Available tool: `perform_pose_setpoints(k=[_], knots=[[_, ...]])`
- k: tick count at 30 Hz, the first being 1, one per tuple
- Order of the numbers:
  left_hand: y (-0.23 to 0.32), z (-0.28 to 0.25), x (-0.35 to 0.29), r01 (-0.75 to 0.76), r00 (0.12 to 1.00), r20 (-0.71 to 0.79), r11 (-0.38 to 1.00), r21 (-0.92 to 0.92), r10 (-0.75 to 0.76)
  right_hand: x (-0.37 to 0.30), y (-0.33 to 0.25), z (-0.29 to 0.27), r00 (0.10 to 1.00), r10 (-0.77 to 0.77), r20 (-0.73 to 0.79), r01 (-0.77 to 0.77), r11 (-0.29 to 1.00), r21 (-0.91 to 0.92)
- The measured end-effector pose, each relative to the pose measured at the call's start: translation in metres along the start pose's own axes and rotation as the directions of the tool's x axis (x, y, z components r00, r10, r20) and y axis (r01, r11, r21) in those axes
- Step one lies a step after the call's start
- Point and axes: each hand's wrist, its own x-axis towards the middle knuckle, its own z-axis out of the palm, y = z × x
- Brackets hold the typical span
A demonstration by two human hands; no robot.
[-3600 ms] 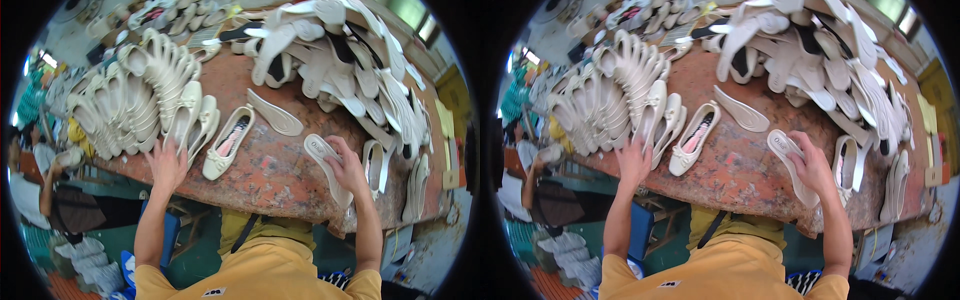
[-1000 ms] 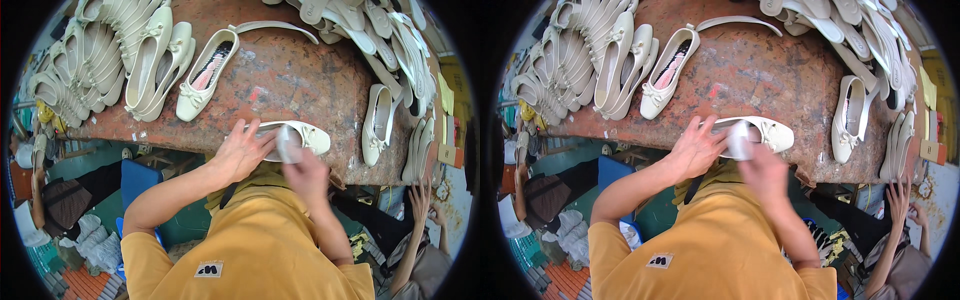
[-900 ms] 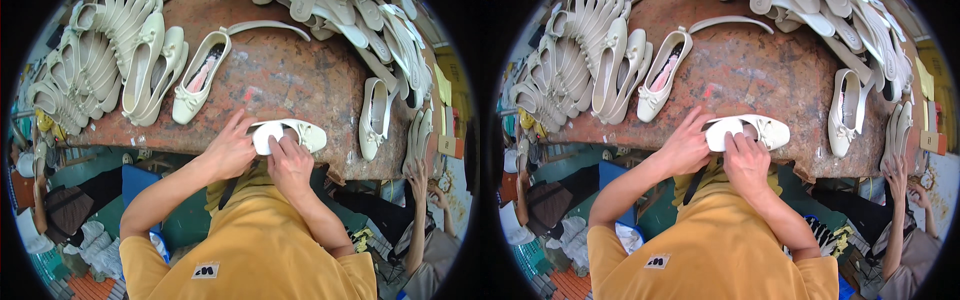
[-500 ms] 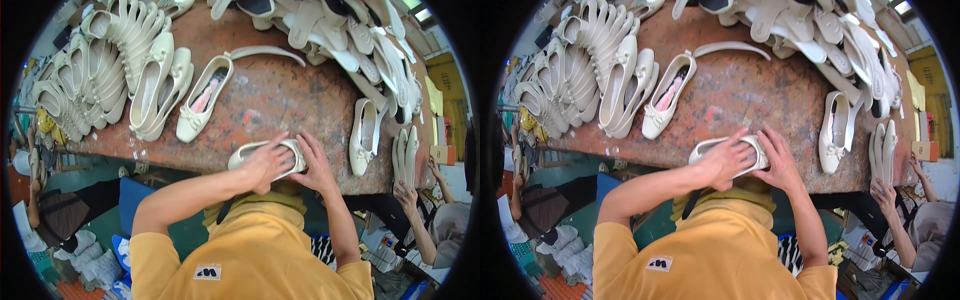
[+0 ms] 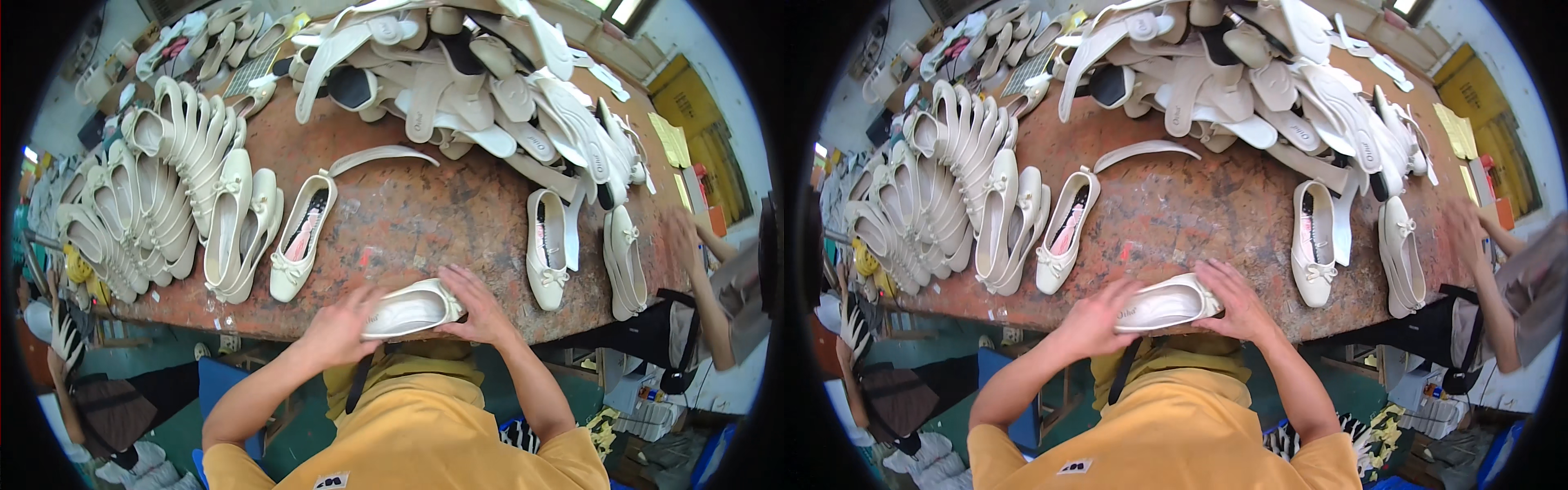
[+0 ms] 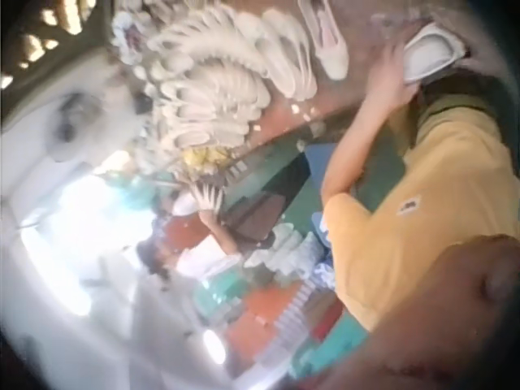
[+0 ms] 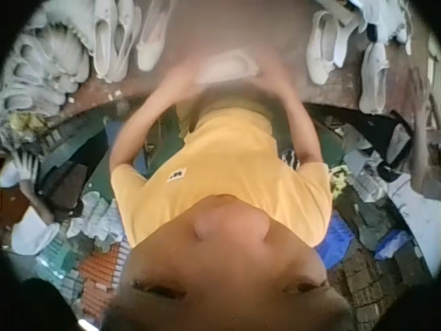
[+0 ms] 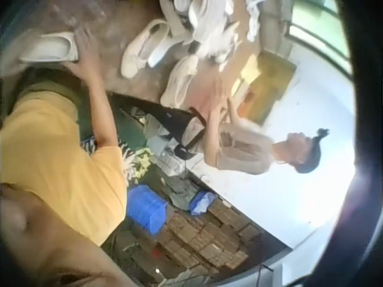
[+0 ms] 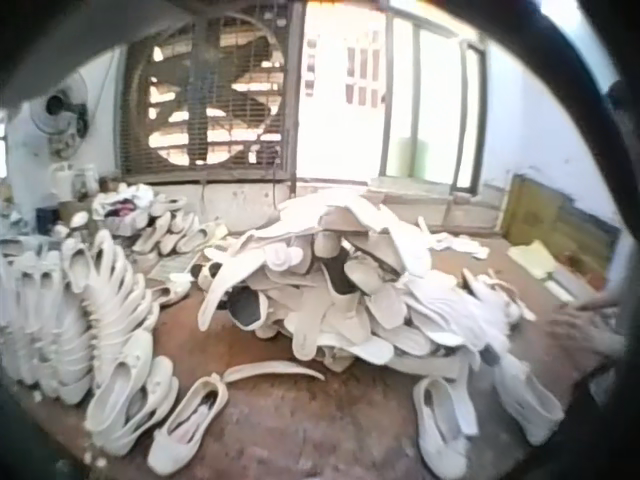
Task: The person inserts insoles into shoes by hand, pressing them flat inside each shoe and placing the finished shoes aside on the table.
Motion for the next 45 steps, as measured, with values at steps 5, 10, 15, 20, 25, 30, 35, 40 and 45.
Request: perform_pose_setpoints(k=[5, 10, 15, 20, 25, 30, 35, 40, 45], knots=[[0.034, -0.049, 0.034, -0.198, 0.846, -0.532, 0.933, -0.300, 0.008, 0.034, -0.055, -0.062, 0.925, -0.025, 0.379, 0.230, 0.831, -0.507], [0.066, -0.062, 0.062, -0.419, 0.845, -0.418, 0.898, -0.134, 0.332, 0.044, -0.062, -0.046, 0.897, 0.174, 0.406, 0.228, 0.605, -0.763], [-0.012, -0.031, -0.017, -0.021, 0.960, -0.280, 0.996, -0.087, -0.004, 0.085, -0.046, -0.090, 0.857, -0.293, 0.425, 0.363, 0.927, -0.093], [-0.051, 0.022, -0.045, -0.036, 0.824, -0.560, 0.979, -0.202, -0.085, 0.115, 0.186, -0.279, 0.485, -0.063, -0.872, -0.633, 0.663, -0.400], [-0.084, -0.077, -0.074, 0.336, 0.384, -0.921, 0.920, 0.203, 0.063, 0.076, 0.223, -0.296, 0.685, -0.022, -0.728, -0.622, 0.501, -0.601], [-0.141, -0.087, -0.113, 0.613, 0.501, -0.657, 0.767, -0.191, -0.564, 0.091, 0.118, -0.205, 0.832, -0.378, -0.406, -0.289, 0.330, -0.899], [-0.137, -0.054, -0.094, 0.843, 0.467, -0.755, 0.490, 0.223, -0.460, 0.005, 0.049, -0.134, 0.703, 0.207, -0.680, -0.261, 0.965, 0.024], [0.014, -0.020, 0.111, -0.046, 0.687, -0.721, 0.996, 0.079, 0.089, -0.089, -0.022, -0.108, 0.521, 0.544, -0.658, 0.285, 0.616, 0.734], [0.083, 0.076, 0.303, -0.408, 0.662, -0.364, 0.723, 0.558, 0.655, -0.150, -0.012, -0.115, 0.320, 0.472, -0.821, 0.261, 0.790, 0.555]])
